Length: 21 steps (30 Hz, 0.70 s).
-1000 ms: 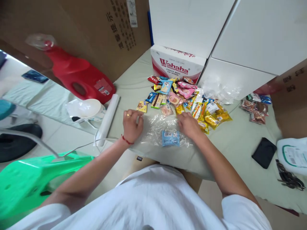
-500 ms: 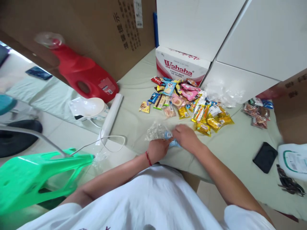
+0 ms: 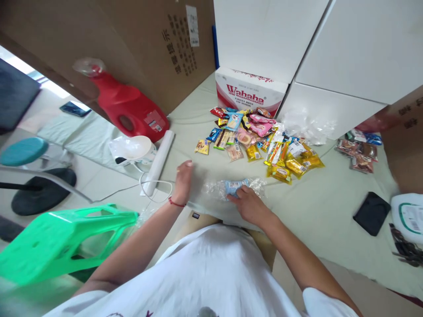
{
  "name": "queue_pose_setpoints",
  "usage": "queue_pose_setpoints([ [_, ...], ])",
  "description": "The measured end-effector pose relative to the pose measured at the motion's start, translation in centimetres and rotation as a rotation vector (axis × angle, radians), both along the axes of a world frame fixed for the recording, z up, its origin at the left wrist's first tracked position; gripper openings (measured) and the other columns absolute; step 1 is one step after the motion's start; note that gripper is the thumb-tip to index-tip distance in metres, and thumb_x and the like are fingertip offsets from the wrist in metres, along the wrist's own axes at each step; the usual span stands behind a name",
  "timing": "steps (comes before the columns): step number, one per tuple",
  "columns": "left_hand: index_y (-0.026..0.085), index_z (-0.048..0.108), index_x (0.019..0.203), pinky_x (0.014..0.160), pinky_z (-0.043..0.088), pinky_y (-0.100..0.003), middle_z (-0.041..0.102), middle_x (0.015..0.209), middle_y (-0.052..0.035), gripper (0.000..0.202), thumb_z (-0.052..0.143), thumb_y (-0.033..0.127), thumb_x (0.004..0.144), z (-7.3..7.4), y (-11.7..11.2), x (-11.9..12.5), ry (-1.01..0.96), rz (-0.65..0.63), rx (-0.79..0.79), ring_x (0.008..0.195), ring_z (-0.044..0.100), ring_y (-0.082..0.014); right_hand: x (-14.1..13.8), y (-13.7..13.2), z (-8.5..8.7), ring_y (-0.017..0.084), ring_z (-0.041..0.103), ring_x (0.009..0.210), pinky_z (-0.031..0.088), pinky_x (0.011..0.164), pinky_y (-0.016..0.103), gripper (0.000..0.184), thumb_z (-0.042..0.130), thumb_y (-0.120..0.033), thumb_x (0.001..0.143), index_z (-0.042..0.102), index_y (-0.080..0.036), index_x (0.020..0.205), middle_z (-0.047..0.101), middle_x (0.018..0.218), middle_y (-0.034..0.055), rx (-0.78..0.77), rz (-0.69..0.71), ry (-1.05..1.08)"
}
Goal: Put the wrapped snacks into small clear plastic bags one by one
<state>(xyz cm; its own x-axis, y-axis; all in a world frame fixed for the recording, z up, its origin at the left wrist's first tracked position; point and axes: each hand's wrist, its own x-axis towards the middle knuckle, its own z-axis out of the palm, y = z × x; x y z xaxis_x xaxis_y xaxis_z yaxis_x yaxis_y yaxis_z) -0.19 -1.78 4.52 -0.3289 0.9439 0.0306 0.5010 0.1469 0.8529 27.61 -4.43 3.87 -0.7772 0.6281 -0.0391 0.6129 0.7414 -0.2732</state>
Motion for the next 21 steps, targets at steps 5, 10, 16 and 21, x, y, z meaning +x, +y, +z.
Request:
queue_pose_setpoints([
  [5,0.018,0.068,0.078,0.086,0.05,-0.036,0.071,0.09,-0.0088,0.021,0.069,0.039,0.082,1.8,0.0,2.3,0.298,-0.447,-0.287,0.098,0.066,-0.0265,0.2,-0.1,0.3,0.026,0.044,0.1,0.045,0.094,0.042,0.06,0.055,-0.006,0.086,0.062,-0.022,0.144,0.052,0.099,0.01,-0.052,-0.06,0.097],
  [10,0.016,0.072,0.085,0.065,0.05,-0.026,0.074,0.079,-0.0049,0.034,0.048,0.038,0.095,2.6,0.3,6.6,-0.16,-0.575,-0.383,0.075,0.068,-0.0184,0.0,-0.9,-0.6,0.03,0.044,0.118,0.045,0.102,0.048,0.064,0.053,-0.005,0.084,0.059,-0.02,0.147,0.057,0.118,0.0155,-0.085,-0.113,0.18],
  [16,0.021,0.079,0.11,0.094,0.052,-0.034,0.076,0.112,-0.0096,0.038,0.049,0.01,0.089,0.9,-0.3,11.9,0.33,-0.635,-0.193,0.106,0.067,-0.0231,4.0,-0.1,0.1,0.024,0.06,0.11,0.048,0.102,0.042,0.043,0.045,-0.014,0.092,0.073,-0.024,0.124,0.07,0.111,0.0086,-0.214,-0.215,0.461],
  [21,0.026,0.08,0.104,0.09,0.05,-0.037,0.073,0.103,-0.0087,0.035,0.051,0.012,0.092,0.2,-1.2,12.2,0.625,-0.645,-0.093,0.104,0.061,-0.0253,4.9,3.4,0.5,0.036,0.045,0.127,0.04,0.107,0.05,0.043,0.057,-0.029,0.094,0.066,-0.017,0.135,0.062,0.13,0.0175,0.114,-0.724,0.161],
])
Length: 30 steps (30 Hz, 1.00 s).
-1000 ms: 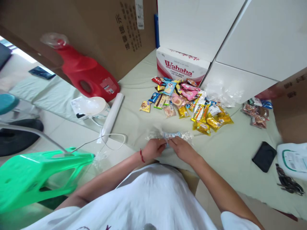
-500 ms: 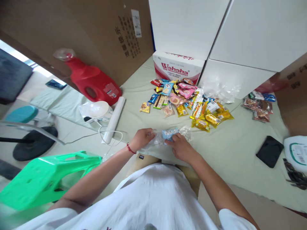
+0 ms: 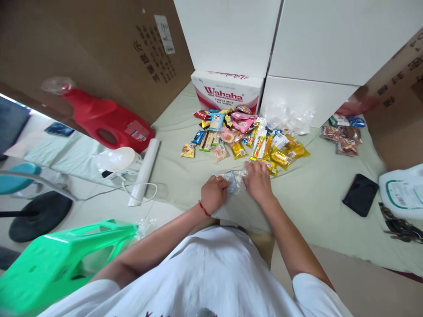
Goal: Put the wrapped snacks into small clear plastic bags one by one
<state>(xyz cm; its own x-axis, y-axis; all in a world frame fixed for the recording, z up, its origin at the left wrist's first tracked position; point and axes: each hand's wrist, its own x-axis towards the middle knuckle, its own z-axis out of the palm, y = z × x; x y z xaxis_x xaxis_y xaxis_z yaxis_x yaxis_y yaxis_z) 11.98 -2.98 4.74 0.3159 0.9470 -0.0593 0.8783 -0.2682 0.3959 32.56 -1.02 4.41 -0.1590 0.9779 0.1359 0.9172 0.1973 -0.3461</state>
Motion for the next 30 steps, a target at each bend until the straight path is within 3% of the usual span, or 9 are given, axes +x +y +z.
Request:
queue_pose_setpoints([
  [3,0.026,0.074,0.122,0.096,0.047,-0.043,0.068,0.117,-0.011,0.037,0.061,0.021,0.088,-0.7,0.0,0.2,-0.005,0.135,0.071,0.112,0.057,-0.0292,-1.4,0.8,-0.4,0.036,0.041,0.13,0.035,0.11,0.049,0.023,0.058,-0.022,0.092,0.073,-0.017,0.11,0.063,0.123,0.0168,-0.069,0.009,-0.156],
  [6,0.02,0.054,0.145,0.106,0.041,-0.05,0.054,0.142,-0.0165,0.072,0.074,0.034,0.077,-1.8,0.3,0.4,-0.016,0.373,0.114,0.131,0.047,-0.0359,-2.9,0.1,-0.5,0.033,0.046,0.125,0.04,0.102,0.042,0.019,0.052,-0.018,0.096,0.071,-0.018,0.1,0.062,0.125,0.0158,-0.079,-0.013,-0.156],
  [9,0.017,0.055,0.133,0.107,0.041,-0.051,0.057,0.135,-0.0182,0.066,0.076,0.04,0.075,-2.0,0.7,0.5,-0.011,0.416,0.054,0.132,0.047,-0.0377,-4.4,-1.3,-0.5,0.026,0.059,0.101,0.045,0.082,0.035,0.02,0.047,-0.023,0.101,0.066,-0.02,0.106,0.064,0.113,0.0143,-0.184,-0.064,-0.058],
  [15,0.018,0.059,0.111,0.094,0.049,-0.046,0.06,0.116,-0.0166,0.023,0.057,0.021,0.088,-0.3,0.3,0.9,-0.018,0.172,0.092,0.11,0.059,-0.0314,-6.1,-3.9,-1.1,0.022,0.063,0.085,0.052,0.078,0.034,0.025,0.041,-0.039,0.102,0.061,-0.023,0.103,0.069,0.09,0.0057,-0.249,-0.099,0.735],
  [19,0.016,0.053,0.132,0.107,0.045,-0.056,0.056,0.132,-0.0208,0.052,0.055,0.014,0.08,-1.4,-1.3,2.1,-0.309,-0.248,0.159,0.129,0.052,-0.0354,-5.0,-6.2,-1.7,0.022,0.067,0.097,0.058,0.081,0.036,0.041,0.048,-0.061,0.097,0.062,-0.024,0.107,0.072,0.102,0.0062,-0.34,-0.247,1.224],
  [22,0.012,0.028,0.154,0.119,0.037,-0.061,0.043,0.152,-0.0246,0.085,0.057,0.017,0.075,-2.7,-2.5,3.5,-0.571,-0.538,0.114,0.147,0.039,-0.0379,-3.1,-7.8,-2.2,0.024,0.068,0.101,0.061,0.08,0.038,0.045,0.065,-0.062,0.086,0.063,-0.024,0.11,0.071,0.114,0.0072,-0.321,-0.436,1.396],
  [25,0.016,0.013,0.162,0.121,0.038,-0.059,0.036,0.16,-0.0233,0.092,0.055,0.017,0.08,-3.0,-2.8,4.7,-0.683,-0.694,0.051,0.152,0.034,-0.0349,0.9,-8.3,-2.4,0.022,0.07,0.095,0.062,0.079,0.037,0.045,0.074,-0.055,0.08,0.066,-0.021,0.109,0.072,0.109,0.0056,-0.253,-0.583,1.479],
  [27,0.018,0.018,0.161,0.12,0.041,-0.056,0.039,0.158,-0.0223,0.085,0.054,0.015,0.084,-2.6,-2.3,4.9,-0.69,-0.712,0.051,0.15,0.037,-0.0329,5.5,-7.6,-2.4,0.019,0.07,0.087,0.062,0.078,0.035,0.042,0.079,-0.048,0.076,0.067,-0.02,0.105,0.072,0.101,0.0027,-0.068,-0.703,1.441],
  [30,0.02,0.037,0.152,0.116,0.047,-0.051,0.05,0.148,-0.0199,0.065,0.051,0.012,0.089,-2.4,-0.7,3.9,-0.618,-0.587,0.053,0.141,0.048,-0.0295,14.8,-4.4,-2.3,0.017,0.068,0.075,0.062,0.074,0.036,0.029,0.077,-0.038,0.075,0.066,-0.018,0.093,0.069,0.089,0.0011,0.272,-0.913,1.296],
])
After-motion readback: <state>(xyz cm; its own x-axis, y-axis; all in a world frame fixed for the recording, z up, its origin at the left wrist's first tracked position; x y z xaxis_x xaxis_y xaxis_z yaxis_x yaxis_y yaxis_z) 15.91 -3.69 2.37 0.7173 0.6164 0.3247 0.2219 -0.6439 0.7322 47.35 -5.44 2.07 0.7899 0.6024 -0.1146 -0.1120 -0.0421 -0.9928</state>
